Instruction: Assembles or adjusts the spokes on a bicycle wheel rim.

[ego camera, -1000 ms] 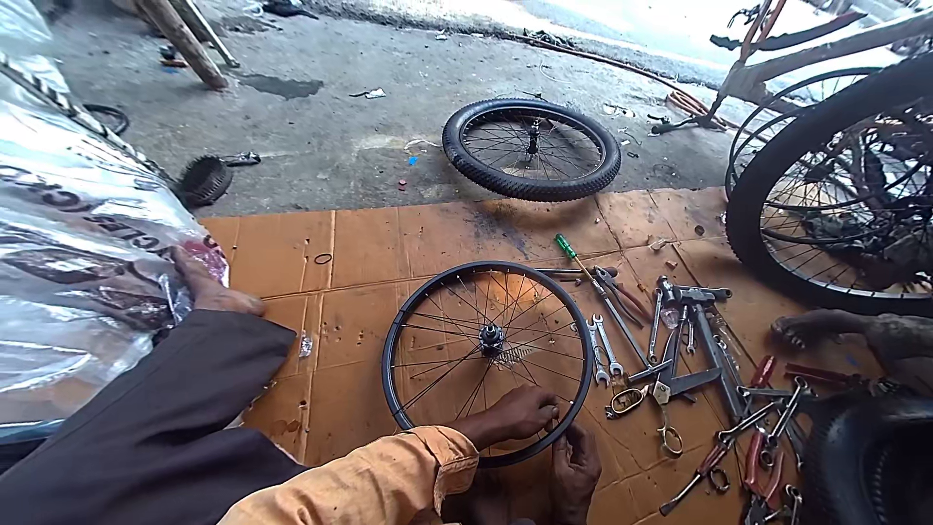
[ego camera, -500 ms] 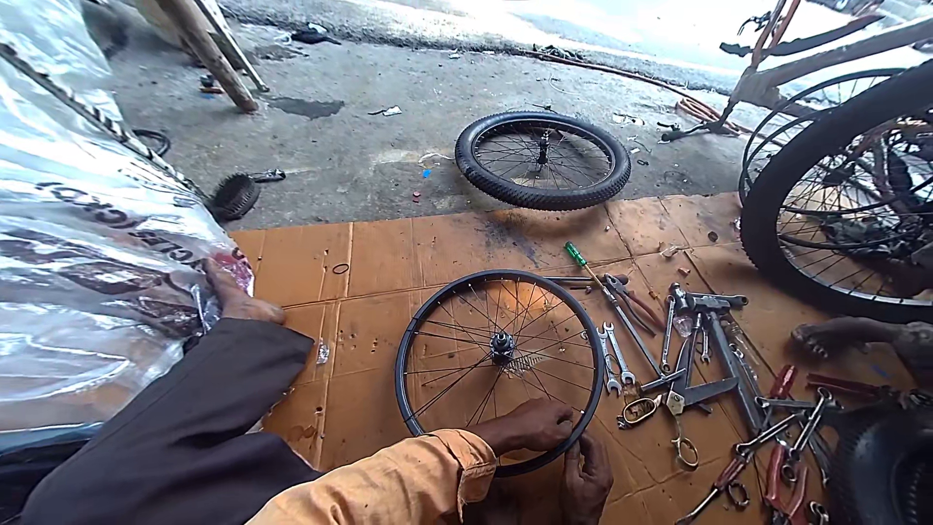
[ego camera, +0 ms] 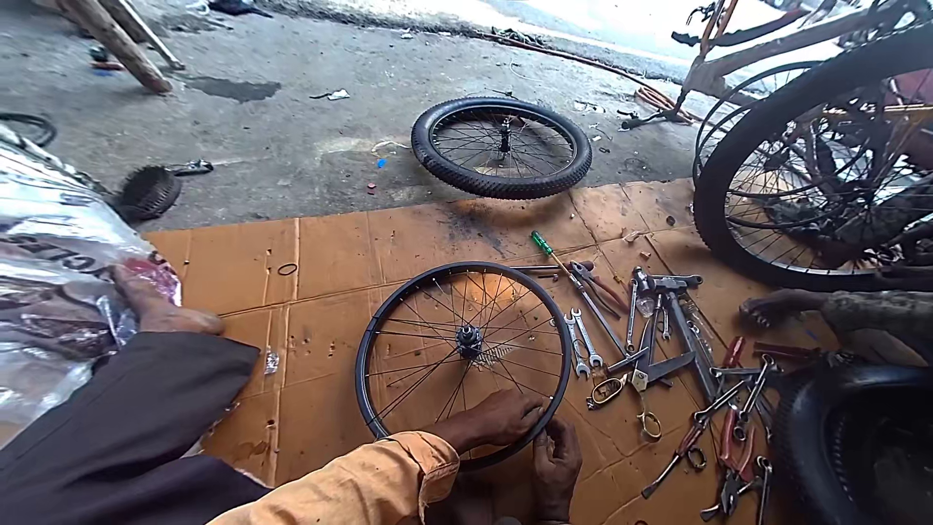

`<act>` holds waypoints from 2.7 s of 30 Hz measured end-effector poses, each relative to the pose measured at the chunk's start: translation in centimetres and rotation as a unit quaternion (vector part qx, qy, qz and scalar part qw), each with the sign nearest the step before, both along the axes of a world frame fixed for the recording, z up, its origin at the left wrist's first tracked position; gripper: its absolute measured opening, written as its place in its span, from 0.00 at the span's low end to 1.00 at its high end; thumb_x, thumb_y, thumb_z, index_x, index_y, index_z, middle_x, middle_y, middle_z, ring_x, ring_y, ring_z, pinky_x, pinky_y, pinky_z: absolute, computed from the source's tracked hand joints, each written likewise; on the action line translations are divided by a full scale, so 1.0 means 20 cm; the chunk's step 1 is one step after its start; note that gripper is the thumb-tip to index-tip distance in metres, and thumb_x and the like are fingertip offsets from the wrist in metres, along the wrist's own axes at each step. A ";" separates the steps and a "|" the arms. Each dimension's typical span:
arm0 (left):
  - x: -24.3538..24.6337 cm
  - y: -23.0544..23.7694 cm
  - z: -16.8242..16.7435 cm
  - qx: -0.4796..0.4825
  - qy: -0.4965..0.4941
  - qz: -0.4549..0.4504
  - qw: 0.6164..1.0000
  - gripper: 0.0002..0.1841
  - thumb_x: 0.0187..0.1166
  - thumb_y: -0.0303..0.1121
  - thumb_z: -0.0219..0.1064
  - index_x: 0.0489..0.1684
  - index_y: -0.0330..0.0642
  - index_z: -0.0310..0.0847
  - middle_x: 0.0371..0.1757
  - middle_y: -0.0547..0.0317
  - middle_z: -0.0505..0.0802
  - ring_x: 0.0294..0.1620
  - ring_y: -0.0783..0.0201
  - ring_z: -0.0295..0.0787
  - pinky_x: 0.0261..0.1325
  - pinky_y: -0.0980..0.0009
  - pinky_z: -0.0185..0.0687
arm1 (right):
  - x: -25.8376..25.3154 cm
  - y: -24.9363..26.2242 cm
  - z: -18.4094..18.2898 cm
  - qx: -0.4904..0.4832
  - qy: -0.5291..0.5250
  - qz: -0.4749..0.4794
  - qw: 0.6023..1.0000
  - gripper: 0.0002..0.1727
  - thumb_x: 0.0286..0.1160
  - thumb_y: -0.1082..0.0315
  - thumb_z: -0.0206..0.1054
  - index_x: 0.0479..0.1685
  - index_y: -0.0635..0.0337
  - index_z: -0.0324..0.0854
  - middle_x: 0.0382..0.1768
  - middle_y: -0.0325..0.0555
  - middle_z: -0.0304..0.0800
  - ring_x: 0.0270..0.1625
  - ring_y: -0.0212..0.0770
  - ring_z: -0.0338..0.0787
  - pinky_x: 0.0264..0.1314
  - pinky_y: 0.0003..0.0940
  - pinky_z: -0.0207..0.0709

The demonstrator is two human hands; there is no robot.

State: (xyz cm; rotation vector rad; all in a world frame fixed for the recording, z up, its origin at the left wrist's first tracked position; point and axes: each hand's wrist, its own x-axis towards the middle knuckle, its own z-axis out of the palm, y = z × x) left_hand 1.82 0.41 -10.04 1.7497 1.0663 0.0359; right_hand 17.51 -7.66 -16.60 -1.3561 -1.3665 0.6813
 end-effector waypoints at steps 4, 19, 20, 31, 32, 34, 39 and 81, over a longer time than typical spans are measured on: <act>-0.03 -0.01 -0.04 -0.021 -0.059 0.025 0.998 0.19 0.93 0.42 0.47 0.60 0.38 0.78 0.44 0.44 0.89 0.47 0.47 0.88 0.55 0.43 0.81 | -0.01 0.00 -0.01 0.016 -0.024 -0.007 1.000 0.10 0.68 0.71 0.67 0.41 0.67 0.90 0.43 0.47 0.92 0.46 0.34 0.92 0.54 0.26 0.88; -0.02 -0.02 -0.04 0.020 -0.032 0.006 0.999 0.24 0.95 0.45 0.42 0.55 0.35 0.80 0.41 0.40 0.89 0.48 0.42 0.89 0.55 0.39 0.80 | -0.02 0.01 0.01 -0.001 -0.017 -0.003 1.000 0.11 0.70 0.69 0.65 0.43 0.66 0.88 0.41 0.45 0.90 0.44 0.31 0.90 0.51 0.25 0.87; -0.02 -0.02 -0.05 0.023 -0.034 0.010 0.999 0.24 0.95 0.45 0.42 0.54 0.35 0.80 0.40 0.40 0.89 0.47 0.42 0.89 0.54 0.39 0.80 | -0.02 0.01 0.01 -0.001 -0.012 0.002 1.000 0.11 0.69 0.69 0.65 0.43 0.67 0.87 0.41 0.45 0.90 0.43 0.31 0.90 0.51 0.25 0.88; -0.02 -0.05 -0.06 0.022 -0.055 0.033 0.998 0.22 0.94 0.44 0.45 0.64 0.36 0.78 0.48 0.38 0.91 0.54 0.40 0.90 0.59 0.36 0.81 | 0.00 -0.01 0.01 0.002 -0.037 0.011 0.999 0.13 0.71 0.69 0.65 0.43 0.73 0.86 0.42 0.48 0.89 0.45 0.26 0.89 0.53 0.18 0.85; -0.02 -0.05 -0.07 0.020 -0.063 0.035 0.997 0.21 0.93 0.42 0.46 0.66 0.36 0.77 0.49 0.38 0.90 0.54 0.40 0.90 0.58 0.36 0.81 | 0.00 -0.01 0.01 0.000 -0.034 0.009 0.999 0.13 0.71 0.70 0.65 0.43 0.73 0.86 0.41 0.48 0.89 0.45 0.25 0.89 0.53 0.18 0.85; -0.03 -0.05 -0.06 0.022 -0.063 0.028 0.997 0.21 0.93 0.42 0.47 0.63 0.35 0.77 0.46 0.38 0.90 0.52 0.39 0.89 0.56 0.36 0.81 | -0.01 -0.01 0.01 -0.005 -0.031 0.002 1.000 0.12 0.70 0.70 0.66 0.41 0.72 0.86 0.40 0.47 0.88 0.43 0.25 0.88 0.51 0.18 0.84; -0.02 -0.07 -0.03 0.042 -0.026 0.030 0.998 0.23 0.94 0.47 0.44 0.62 0.39 0.80 0.46 0.41 0.91 0.52 0.41 0.90 0.55 0.36 0.81 | -0.01 0.00 0.02 -0.027 0.001 -0.001 1.000 0.09 0.69 0.73 0.66 0.41 0.71 0.85 0.40 0.46 0.88 0.42 0.25 0.89 0.49 0.19 0.86; -0.53 -0.09 0.02 -0.298 -0.166 0.450 0.825 0.07 0.86 0.34 0.66 0.48 0.40 0.86 0.29 0.64 0.87 0.16 0.77 0.68 0.18 0.82 0.61 | 0.36 0.14 0.07 -0.142 -0.235 -0.095 0.957 0.12 0.74 0.72 0.68 0.50 0.62 0.93 0.46 0.53 0.94 0.49 0.48 0.94 0.56 0.46 0.88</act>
